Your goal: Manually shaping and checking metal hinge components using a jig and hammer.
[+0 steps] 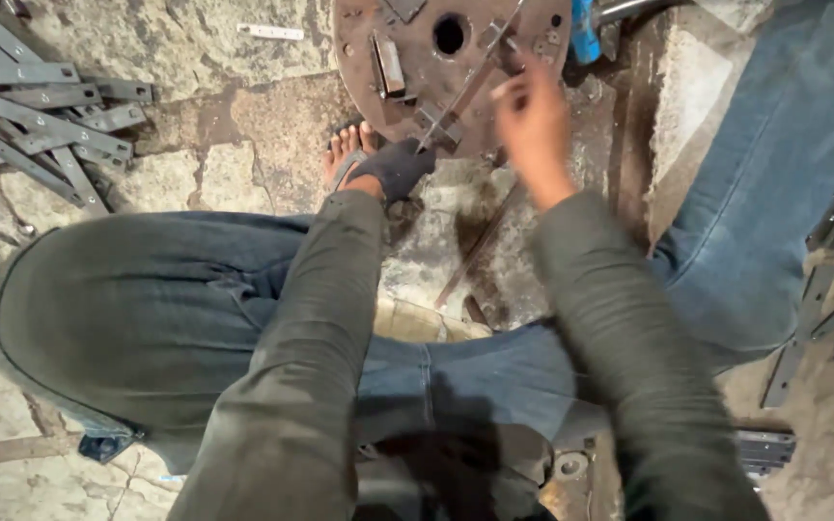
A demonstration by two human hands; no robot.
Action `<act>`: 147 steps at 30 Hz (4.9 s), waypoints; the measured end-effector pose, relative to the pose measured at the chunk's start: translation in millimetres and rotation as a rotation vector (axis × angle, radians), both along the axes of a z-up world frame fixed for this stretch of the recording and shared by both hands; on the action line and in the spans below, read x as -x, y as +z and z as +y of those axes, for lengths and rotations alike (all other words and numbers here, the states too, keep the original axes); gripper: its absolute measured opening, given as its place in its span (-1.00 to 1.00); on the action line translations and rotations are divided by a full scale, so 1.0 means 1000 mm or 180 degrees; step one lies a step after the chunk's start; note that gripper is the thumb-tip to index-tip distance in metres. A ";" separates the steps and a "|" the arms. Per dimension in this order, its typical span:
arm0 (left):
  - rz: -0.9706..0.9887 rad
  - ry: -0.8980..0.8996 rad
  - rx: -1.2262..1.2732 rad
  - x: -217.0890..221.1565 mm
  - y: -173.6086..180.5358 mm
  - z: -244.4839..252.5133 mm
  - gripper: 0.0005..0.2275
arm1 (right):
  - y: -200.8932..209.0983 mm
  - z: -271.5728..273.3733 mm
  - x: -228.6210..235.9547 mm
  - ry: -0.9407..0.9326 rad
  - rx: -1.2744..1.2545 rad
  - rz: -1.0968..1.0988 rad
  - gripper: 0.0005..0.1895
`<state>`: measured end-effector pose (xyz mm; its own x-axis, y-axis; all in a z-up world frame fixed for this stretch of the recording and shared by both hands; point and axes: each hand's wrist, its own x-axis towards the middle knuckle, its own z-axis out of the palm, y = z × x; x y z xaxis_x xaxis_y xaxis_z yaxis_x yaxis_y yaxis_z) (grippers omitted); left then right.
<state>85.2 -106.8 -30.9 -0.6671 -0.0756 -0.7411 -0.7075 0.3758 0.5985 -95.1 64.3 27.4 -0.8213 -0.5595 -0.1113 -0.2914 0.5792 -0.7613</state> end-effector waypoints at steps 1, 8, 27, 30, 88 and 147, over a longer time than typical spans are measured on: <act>-0.0273 0.0066 0.0205 -0.003 0.008 -0.001 -0.48 | -0.002 0.013 0.020 0.0229 -0.0209 0.0742 -0.68; -0.0584 0.0556 -0.0028 0.000 0.053 -0.004 -0.42 | 0.034 0.122 0.192 0.1738 -0.1896 0.2792 -0.46; -0.0677 0.0096 0.1472 -0.020 0.041 -0.004 -0.13 | 0.014 0.136 0.194 0.2465 -0.3106 0.3498 -0.81; -0.0683 0.0207 0.1501 -0.018 0.035 -0.007 -0.12 | 0.047 0.135 0.158 0.2068 -0.3098 0.3421 -0.74; 0.0019 0.0576 0.0863 0.015 0.025 0.003 -0.54 | 0.056 0.080 -0.004 -0.0037 -0.0946 0.0332 -0.40; -0.0393 0.0629 0.0706 0.025 0.023 0.007 -0.51 | 0.080 0.070 -0.009 -0.0229 -0.0546 0.0014 -0.43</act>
<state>59.9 -100.2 -8.1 -0.5294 -0.3636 -0.7665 -0.8420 0.3356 0.4223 -85.7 134.4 107.6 -0.8592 -0.4725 -0.1964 -0.2477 0.7199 -0.6483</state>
